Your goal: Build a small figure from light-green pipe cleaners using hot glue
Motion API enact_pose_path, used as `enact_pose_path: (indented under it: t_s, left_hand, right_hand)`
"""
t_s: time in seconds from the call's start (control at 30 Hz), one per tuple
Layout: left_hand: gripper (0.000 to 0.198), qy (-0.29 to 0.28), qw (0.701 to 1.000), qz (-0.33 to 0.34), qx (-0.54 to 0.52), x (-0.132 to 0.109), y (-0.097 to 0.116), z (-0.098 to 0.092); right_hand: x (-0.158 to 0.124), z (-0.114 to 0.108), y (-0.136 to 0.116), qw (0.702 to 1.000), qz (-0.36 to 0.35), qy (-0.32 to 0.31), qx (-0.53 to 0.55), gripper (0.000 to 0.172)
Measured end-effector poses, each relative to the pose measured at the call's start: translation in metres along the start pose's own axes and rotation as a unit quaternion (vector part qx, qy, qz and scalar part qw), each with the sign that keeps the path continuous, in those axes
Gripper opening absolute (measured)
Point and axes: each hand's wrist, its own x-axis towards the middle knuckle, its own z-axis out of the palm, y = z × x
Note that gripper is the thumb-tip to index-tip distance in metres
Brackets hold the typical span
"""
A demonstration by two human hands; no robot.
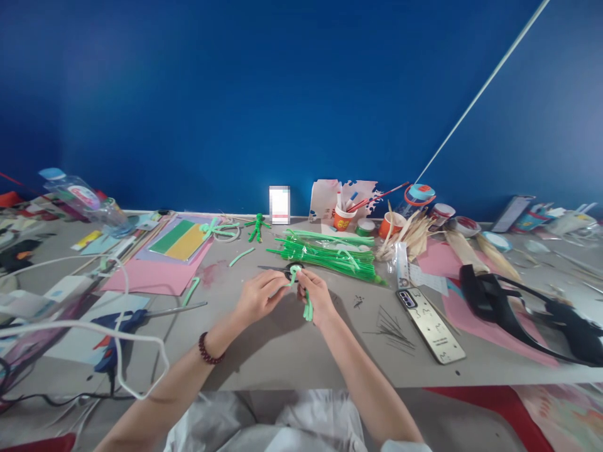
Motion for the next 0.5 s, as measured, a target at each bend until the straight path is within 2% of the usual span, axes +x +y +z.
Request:
enact_pose_path:
  t_s: [0.17, 0.5]
  left_hand:
    - [0.021, -0.006, 0.998, 0.013, 0.053, -0.0002, -0.0049, -0.0012]
    - [0.026, 0.025, 0.999, 0.008, 0.036, 0.0031, -0.0089, -0.0087]
  right_hand:
    - [0.0005, -0.0019, 0.0000, 0.999, -0.001, -0.007, -0.036, 0.034]
    - [-0.0013, -0.0013, -0.0028, 0.990, 0.081, -0.057, -0.099, 0.035]
